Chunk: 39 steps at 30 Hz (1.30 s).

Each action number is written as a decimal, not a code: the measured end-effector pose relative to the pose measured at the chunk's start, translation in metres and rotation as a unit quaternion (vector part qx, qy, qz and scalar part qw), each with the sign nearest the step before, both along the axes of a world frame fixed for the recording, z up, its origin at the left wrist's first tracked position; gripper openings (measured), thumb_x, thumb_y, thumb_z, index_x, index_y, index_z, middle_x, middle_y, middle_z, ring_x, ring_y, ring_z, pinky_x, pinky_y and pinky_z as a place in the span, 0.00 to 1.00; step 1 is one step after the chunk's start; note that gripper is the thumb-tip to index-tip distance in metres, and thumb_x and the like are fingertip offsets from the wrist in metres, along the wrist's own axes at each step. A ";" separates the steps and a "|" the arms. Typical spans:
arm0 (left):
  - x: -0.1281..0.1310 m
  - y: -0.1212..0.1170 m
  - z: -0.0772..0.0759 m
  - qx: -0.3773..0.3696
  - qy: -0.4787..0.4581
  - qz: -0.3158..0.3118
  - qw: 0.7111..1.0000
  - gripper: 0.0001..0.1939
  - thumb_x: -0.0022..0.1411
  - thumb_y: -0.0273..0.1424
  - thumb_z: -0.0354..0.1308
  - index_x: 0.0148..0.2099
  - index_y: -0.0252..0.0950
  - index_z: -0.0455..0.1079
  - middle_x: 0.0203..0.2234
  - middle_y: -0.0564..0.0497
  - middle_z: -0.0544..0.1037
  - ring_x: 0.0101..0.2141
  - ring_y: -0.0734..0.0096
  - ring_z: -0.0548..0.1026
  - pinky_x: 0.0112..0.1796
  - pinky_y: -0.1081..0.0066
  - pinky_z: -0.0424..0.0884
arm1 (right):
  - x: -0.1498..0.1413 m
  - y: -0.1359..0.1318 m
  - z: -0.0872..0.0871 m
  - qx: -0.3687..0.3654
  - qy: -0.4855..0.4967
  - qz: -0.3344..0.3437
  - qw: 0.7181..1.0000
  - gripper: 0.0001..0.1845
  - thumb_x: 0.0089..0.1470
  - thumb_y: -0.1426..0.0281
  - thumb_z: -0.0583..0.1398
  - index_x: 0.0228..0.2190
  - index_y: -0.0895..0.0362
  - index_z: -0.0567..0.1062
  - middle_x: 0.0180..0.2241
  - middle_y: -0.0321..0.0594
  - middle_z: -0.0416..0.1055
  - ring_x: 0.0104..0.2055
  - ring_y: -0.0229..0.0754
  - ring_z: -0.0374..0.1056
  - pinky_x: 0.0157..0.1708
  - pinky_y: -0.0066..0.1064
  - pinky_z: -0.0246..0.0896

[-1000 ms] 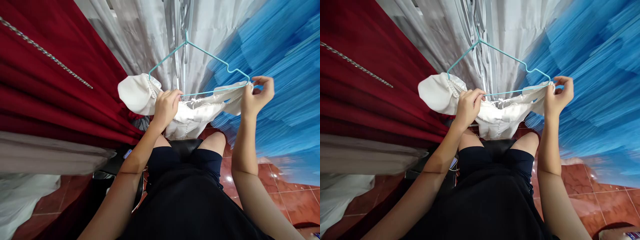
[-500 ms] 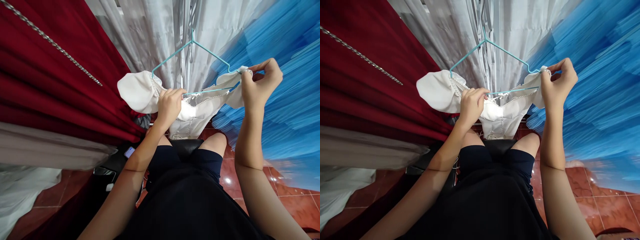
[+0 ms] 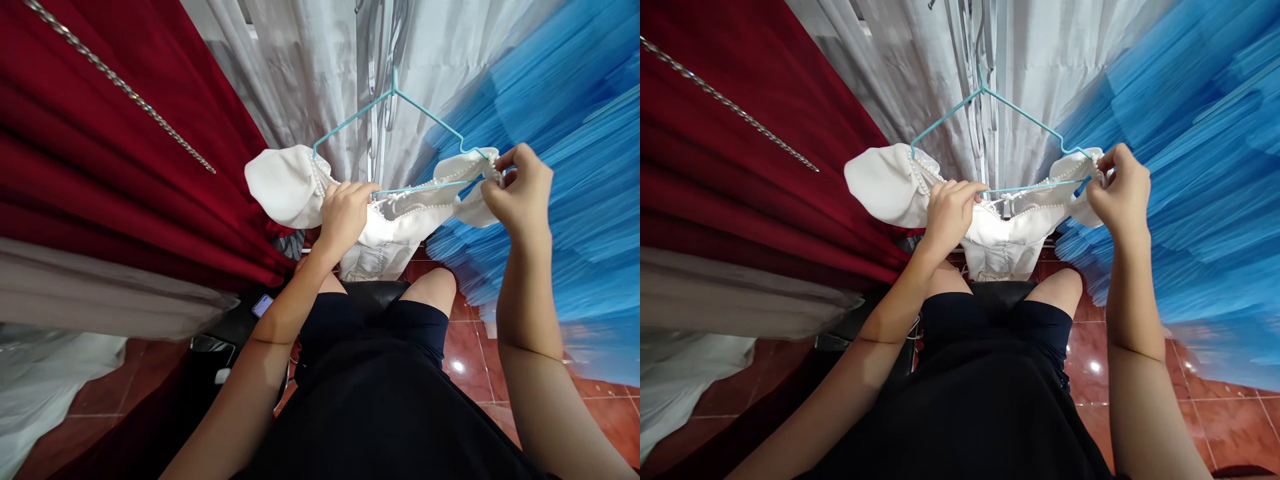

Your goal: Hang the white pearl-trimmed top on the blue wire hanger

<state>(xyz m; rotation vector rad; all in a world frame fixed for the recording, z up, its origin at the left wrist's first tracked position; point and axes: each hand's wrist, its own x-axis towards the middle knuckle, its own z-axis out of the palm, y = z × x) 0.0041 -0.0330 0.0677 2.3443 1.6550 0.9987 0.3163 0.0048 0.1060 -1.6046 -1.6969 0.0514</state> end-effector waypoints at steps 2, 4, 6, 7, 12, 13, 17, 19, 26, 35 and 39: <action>0.000 0.000 -0.001 0.001 0.007 0.000 1.000 0.24 0.72 0.19 0.46 0.54 0.44 0.80 0.39 0.50 0.84 0.43 0.55 0.75 0.48 0.58 0.64 | 0.001 -0.002 -0.004 -0.003 0.027 0.020 0.999 0.15 0.41 0.85 0.60 0.31 0.56 0.71 0.23 0.25 0.59 0.23 0.26 0.52 0.25 0.27 0.47; 0.001 0.001 -0.003 0.003 0.009 -0.002 1.000 0.25 0.72 0.19 0.46 0.54 0.44 0.80 0.39 0.51 0.84 0.43 0.55 0.75 0.48 0.58 0.63 | -0.001 -0.004 -0.003 0.015 0.079 0.034 0.996 0.14 0.41 0.86 0.59 0.29 0.57 0.69 0.24 0.25 0.60 0.23 0.25 0.51 0.24 0.27 0.45; 0.003 0.002 -0.005 0.006 0.008 -0.008 1.000 0.25 0.73 0.18 0.46 0.55 0.44 0.80 0.39 0.51 0.84 0.43 0.56 0.75 0.48 0.59 0.63 | -0.007 -0.001 0.002 0.050 0.135 0.032 0.989 0.14 0.42 0.86 0.59 0.28 0.58 0.69 0.25 0.26 0.61 0.23 0.25 0.51 0.24 0.27 0.44; 0.005 0.003 -0.006 0.008 0.007 -0.011 1.000 0.26 0.73 0.18 0.45 0.56 0.44 0.80 0.40 0.51 0.84 0.43 0.56 0.75 0.48 0.59 0.63 | -0.011 0.002 0.005 0.073 0.162 0.031 0.984 0.13 0.44 0.86 0.59 0.28 0.58 0.69 0.25 0.27 0.62 0.23 0.26 0.52 0.24 0.27 0.45; 0.013 0.004 -0.010 0.022 0.009 -0.013 1.000 0.25 0.75 0.19 0.44 0.57 0.43 0.80 0.39 0.50 0.84 0.42 0.57 0.75 0.47 0.60 0.63 | -0.045 0.030 0.007 0.211 0.224 0.014 0.951 0.11 0.53 0.85 0.58 0.29 0.57 0.70 0.28 0.32 0.66 0.25 0.28 0.53 0.27 0.27 0.49; 0.013 0.003 -0.011 0.024 0.011 -0.010 1.000 0.25 0.75 0.19 0.44 0.57 0.43 0.80 0.39 0.50 0.84 0.42 0.57 0.75 0.46 0.60 0.62 | -0.053 0.034 0.004 0.229 0.218 0.013 0.949 0.11 0.53 0.86 0.58 0.29 0.57 0.71 0.29 0.32 0.67 0.25 0.28 0.52 0.27 0.27 0.49; 0.011 0.001 -0.009 0.014 0.023 0.000 1.000 0.25 0.75 0.19 0.45 0.58 0.43 0.80 0.42 0.49 0.84 0.44 0.56 0.75 0.47 0.59 0.62 | -0.079 0.032 -0.007 0.256 0.171 0.057 0.950 0.10 0.56 0.82 0.59 0.31 0.55 0.73 0.35 0.39 0.69 0.32 0.34 0.61 0.32 0.29 0.58; 0.009 0.002 -0.009 0.010 0.032 0.006 0.999 0.24 0.75 0.19 0.46 0.58 0.43 0.79 0.42 0.49 0.84 0.44 0.56 0.75 0.47 0.58 0.62 | -0.090 0.019 -0.009 0.270 0.153 0.075 0.948 0.05 0.59 0.76 0.61 0.33 0.54 0.75 0.38 0.41 0.70 0.37 0.38 0.65 0.36 0.32 0.63; 0.011 0.003 -0.010 0.019 0.029 0.017 0.999 0.23 0.76 0.20 0.46 0.57 0.44 0.79 0.42 0.50 0.84 0.44 0.55 0.75 0.47 0.57 0.61 | -0.113 -0.029 -0.043 -0.102 0.177 0.320 0.925 0.07 0.56 0.68 0.60 0.31 0.56 0.78 0.27 0.37 0.73 0.29 0.36 0.64 0.32 0.33 0.62; 0.008 0.007 -0.016 0.055 0.014 0.013 0.998 0.19 0.77 0.23 0.48 0.53 0.43 0.79 0.39 0.51 0.84 0.42 0.56 0.75 0.48 0.56 0.64 | -0.139 0.019 -0.082 -0.198 0.526 0.293 0.774 0.29 0.55 0.44 0.63 0.49 0.50 0.70 0.41 0.37 0.71 0.32 0.34 0.65 0.30 0.29 0.64; 0.003 0.006 -0.021 0.088 -0.024 -0.018 0.996 0.17 0.78 0.27 0.47 0.54 0.42 0.78 0.48 0.49 0.84 0.48 0.58 0.78 0.55 0.55 0.68 | -0.160 0.033 -0.086 -0.094 0.539 0.240 0.802 0.23 0.56 0.49 0.60 0.45 0.51 0.69 0.39 0.38 0.70 0.30 0.33 0.62 0.28 0.28 0.62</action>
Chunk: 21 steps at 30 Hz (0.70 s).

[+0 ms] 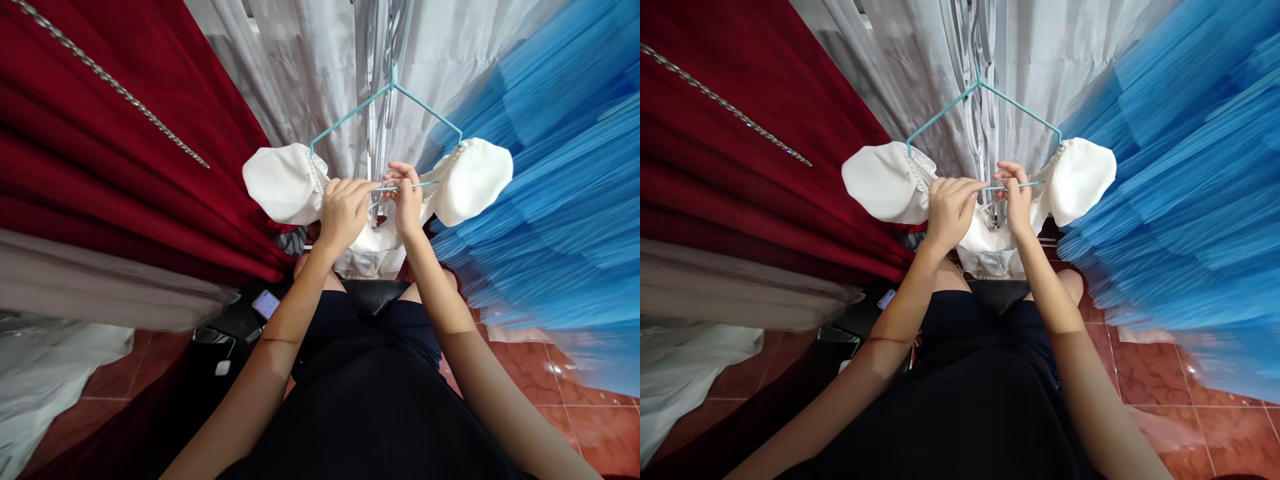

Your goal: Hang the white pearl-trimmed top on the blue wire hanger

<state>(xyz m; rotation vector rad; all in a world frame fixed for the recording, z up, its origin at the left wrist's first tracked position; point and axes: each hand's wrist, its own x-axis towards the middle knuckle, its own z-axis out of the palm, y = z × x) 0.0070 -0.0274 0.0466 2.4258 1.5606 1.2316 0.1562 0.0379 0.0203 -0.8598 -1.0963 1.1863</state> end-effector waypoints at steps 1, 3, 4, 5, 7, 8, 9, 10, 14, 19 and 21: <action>-0.001 -0.002 -0.002 0.019 -0.028 -0.001 0.999 0.16 0.79 0.29 0.48 0.54 0.42 0.77 0.50 0.48 0.83 0.51 0.59 0.78 0.57 0.55 0.69 | -0.003 0.000 -0.001 0.010 -0.005 -0.008 1.000 0.22 0.56 0.49 0.59 0.44 0.51 0.69 0.38 0.38 0.70 0.30 0.33 0.62 0.28 0.28 0.61; -0.005 -0.006 -0.005 0.065 -0.101 0.037 0.992 0.15 0.79 0.32 0.48 0.53 0.42 0.77 0.54 0.46 0.81 0.58 0.58 0.77 0.62 0.53 0.70 | -0.005 -0.005 -0.003 0.017 -0.014 -0.008 1.000 0.20 0.58 0.50 0.57 0.43 0.51 0.68 0.36 0.38 0.70 0.30 0.34 0.62 0.28 0.29 0.61; -0.008 -0.008 -0.006 0.084 -0.139 0.070 0.984 0.14 0.79 0.33 0.49 0.53 0.42 0.77 0.56 0.45 0.79 0.61 0.56 0.74 0.64 0.51 0.69 | -0.006 -0.009 -0.003 0.018 -0.014 -0.009 1.000 0.19 0.59 0.51 0.57 0.42 0.51 0.68 0.35 0.37 0.69 0.29 0.34 0.62 0.28 0.29 0.61; -0.011 -0.009 -0.007 0.094 -0.172 0.102 0.975 0.13 0.78 0.34 0.51 0.53 0.43 0.76 0.57 0.44 0.77 0.64 0.53 0.72 0.65 0.48 0.68 | -0.006 -0.012 -0.003 0.019 -0.010 -0.009 1.000 0.18 0.59 0.51 0.57 0.42 0.50 0.66 0.34 0.37 0.68 0.29 0.34 0.61 0.28 0.29 0.60; -0.022 -0.005 -0.009 0.081 -0.223 0.135 0.962 0.12 0.74 0.34 0.56 0.56 0.43 0.75 0.61 0.42 0.74 0.70 0.48 0.65 0.67 0.43 0.65 | -0.006 -0.017 -0.002 0.025 0.000 -0.005 1.000 0.17 0.59 0.51 0.57 0.41 0.50 0.64 0.31 0.35 0.66 0.27 0.34 0.60 0.28 0.29 0.59; -0.028 -0.001 -0.009 0.063 -0.239 0.134 0.960 0.14 0.73 0.33 0.58 0.58 0.43 0.74 0.63 0.42 0.73 0.72 0.46 0.61 0.67 0.41 0.65 | -0.007 -0.018 -0.001 0.028 0.000 -0.002 1.000 0.18 0.59 0.50 0.57 0.40 0.50 0.62 0.30 0.34 0.65 0.27 0.34 0.60 0.27 0.29 0.58; -0.035 0.004 -0.009 0.048 -0.249 0.128 0.959 0.17 0.72 0.32 0.60 0.60 0.43 0.73 0.63 0.42 0.73 0.74 0.46 0.58 0.67 0.41 0.65 | -0.007 -0.019 0.000 0.029 -0.005 0.000 1.000 0.19 0.60 0.48 0.56 0.40 0.49 0.61 0.30 0.33 0.63 0.27 0.34 0.60 0.27 0.29 0.58; -0.042 0.010 -0.009 0.043 -0.254 0.122 0.958 0.18 0.71 0.31 0.60 0.61 0.44 0.73 0.64 0.43 0.73 0.74 0.47 0.57 0.67 0.41 0.65 | -0.006 -0.018 0.001 0.031 -0.013 0.002 0.999 0.21 0.59 0.47 0.56 0.39 0.49 0.60 0.30 0.33 0.62 0.27 0.34 0.60 0.27 0.29 0.59; -0.067 0.034 -0.001 0.101 -0.259 0.131 0.952 0.16 0.70 0.23 0.54 0.54 0.41 0.76 0.55 0.46 0.79 0.66 0.54 0.71 0.67 0.50 0.68 | -0.001 -0.016 0.006 0.030 -0.016 0.032 0.999 0.22 0.57 0.47 0.58 0.33 0.51 0.57 0.31 0.34 0.61 0.27 0.33 0.59 0.27 0.28 0.60; -0.118 0.063 0.019 0.170 -0.296 0.162 0.926 0.22 0.63 0.10 0.44 0.43 0.36 0.74 0.40 0.52 0.80 0.46 0.68 0.80 0.54 0.66 0.77 | 0.004 -0.018 0.010 0.039 0.037 0.064 0.996 0.27 0.53 0.50 0.64 0.26 0.52 0.55 0.26 0.31 0.58 0.25 0.31 0.56 0.25 0.27 0.59; -0.146 0.072 0.018 0.227 -0.345 0.198 0.889 0.24 0.58 0.06 0.42 0.40 0.34 0.70 0.35 0.54 0.77 0.40 0.72 0.78 0.49 0.68 0.78 | 0.000 -0.019 0.010 0.041 0.067 0.078 0.994 0.30 0.52 0.49 0.67 0.25 0.52 0.55 0.24 0.30 0.57 0.24 0.31 0.57 0.23 0.26 0.58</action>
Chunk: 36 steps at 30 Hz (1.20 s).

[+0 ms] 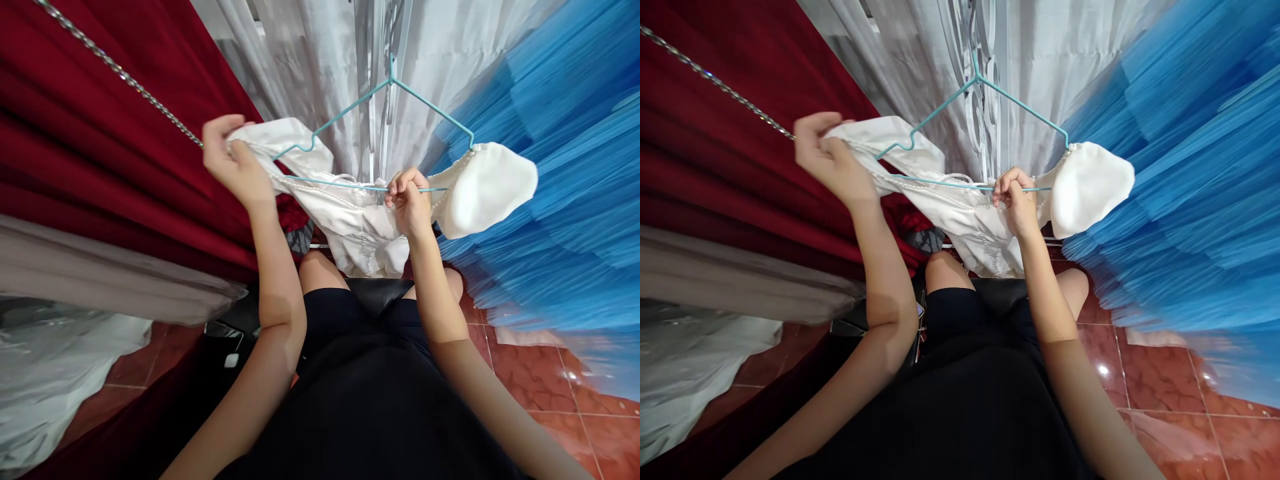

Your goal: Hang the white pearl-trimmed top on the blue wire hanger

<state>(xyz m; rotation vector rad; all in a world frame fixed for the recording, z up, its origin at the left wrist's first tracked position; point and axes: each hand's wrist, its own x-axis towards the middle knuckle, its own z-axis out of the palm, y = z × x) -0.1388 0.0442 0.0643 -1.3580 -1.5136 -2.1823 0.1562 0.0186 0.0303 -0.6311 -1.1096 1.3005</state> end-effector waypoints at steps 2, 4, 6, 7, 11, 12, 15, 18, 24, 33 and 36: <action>-0.018 0.001 -0.012 0.025 -0.043 0.046 0.998 0.21 0.60 0.06 0.45 0.40 0.35 0.69 0.36 0.54 0.77 0.42 0.73 0.76 0.51 0.68 0.78 | -0.006 -0.001 -0.001 -0.003 0.031 0.024 0.999 0.32 0.50 0.48 0.69 0.25 0.52 0.55 0.24 0.29 0.57 0.23 0.30 0.57 0.22 0.26 0.57; -0.019 -0.009 -0.033 0.003 -0.068 0.050 0.996 0.14 0.66 0.12 0.54 0.40 0.38 0.69 0.35 0.57 0.77 0.41 0.73 0.76 0.49 0.66 0.78 | -0.011 -0.002 -0.003 -0.013 0.052 0.046 0.998 0.33 0.50 0.48 0.70 0.25 0.52 0.54 0.24 0.29 0.57 0.22 0.29 0.57 0.21 0.26 0.57; -0.002 -0.029 -0.055 -0.067 -0.050 -0.020 0.996 0.06 0.67 0.25 0.65 0.40 0.39 0.70 0.34 0.57 0.78 0.40 0.71 0.78 0.48 0.62 0.79 | -0.014 -0.002 -0.005 -0.023 0.062 0.055 0.996 0.33 0.49 0.48 0.70 0.25 0.52 0.54 0.24 0.28 0.57 0.21 0.29 0.57 0.21 0.26 0.56; 0.010 -0.040 -0.064 -0.095 -0.043 -0.053 0.993 0.07 0.65 0.32 0.67 0.41 0.38 0.72 0.34 0.55 0.79 0.38 0.69 0.79 0.46 0.62 0.79 | -0.015 -0.002 -0.006 -0.025 0.064 0.055 0.996 0.33 0.49 0.48 0.70 0.25 0.52 0.54 0.24 0.28 0.57 0.21 0.29 0.57 0.21 0.26 0.56; 0.065 -0.072 -0.073 -0.158 -0.032 -0.245 0.956 0.24 0.60 0.53 0.70 0.45 0.38 0.75 0.36 0.47 0.84 0.38 0.63 0.83 0.42 0.65 0.79 | -0.013 0.001 -0.007 -0.023 0.050 0.055 0.997 0.32 0.51 0.48 0.69 0.26 0.52 0.54 0.25 0.29 0.57 0.22 0.29 0.56 0.21 0.25 0.57; 0.077 -0.074 -0.069 -0.161 -0.034 -0.289 0.943 0.29 0.60 0.58 0.68 0.48 0.39 0.74 0.40 0.45 0.84 0.41 0.61 0.84 0.44 0.64 0.80 | -0.013 0.002 -0.007 -0.020 0.044 0.055 0.997 0.32 0.52 0.49 0.69 0.26 0.52 0.54 0.25 0.29 0.56 0.22 0.29 0.56 0.21 0.25 0.57; 0.111 -0.073 -0.055 -0.174 -0.032 -0.376 0.910 0.36 0.64 0.66 0.57 0.56 0.42 0.68 0.50 0.41 0.84 0.51 0.55 0.84 0.50 0.59 0.80 | -0.012 0.003 -0.006 -0.012 0.036 0.047 0.998 0.31 0.56 0.49 0.67 0.27 0.52 0.53 0.26 0.29 0.57 0.23 0.29 0.55 0.23 0.25 0.59; 0.141 -0.071 -0.049 -0.170 -0.053 -0.380 0.908 0.25 0.74 0.59 0.43 0.52 0.43 0.62 0.45 0.43 0.84 0.51 0.57 0.84 0.50 0.59 0.80 | -0.002 -0.002 -0.004 -0.046 0.025 0.011 0.999 0.25 0.56 0.49 0.68 0.31 0.52 0.62 0.29 0.31 0.64 0.25 0.29 0.60 0.25 0.25 0.63; 0.161 -0.072 -0.056 -0.135 -0.057 -0.266 0.953 0.11 0.78 0.40 0.35 0.53 0.43 0.54 0.39 0.47 0.78 0.43 0.62 0.85 0.46 0.63 0.79 | 0.045 -0.052 0.008 -0.075 -0.171 0.046 0.981 0.27 0.62 0.42 0.62 0.40 0.54 0.79 0.35 0.39 0.77 0.33 0.35 0.72 0.36 0.31 0.71; 0.163 -0.062 -0.064 -0.131 -0.049 -0.158 0.978 0.13 0.77 0.34 0.36 0.52 0.41 0.59 0.43 0.47 0.70 0.40 0.67 0.78 0.45 0.68 0.76 | 0.076 -0.006 0.018 0.205 -0.382 -0.375 0.819 0.19 0.61 0.61 0.66 0.53 0.45 0.75 0.57 0.43 0.73 0.65 0.50 0.65 0.60 0.47 0.68; 0.160 -0.070 -0.055 -0.106 -0.030 -0.138 0.984 0.09 0.75 0.32 0.39 0.48 0.41 0.59 0.40 0.48 0.69 0.38 0.68 0.74 0.44 0.68 0.75 | 0.085 0.029 0.010 0.195 -0.379 -0.351 0.834 0.15 0.64 0.71 0.57 0.50 0.50 0.77 0.48 0.40 0.78 0.52 0.44 0.72 0.57 0.45 0.68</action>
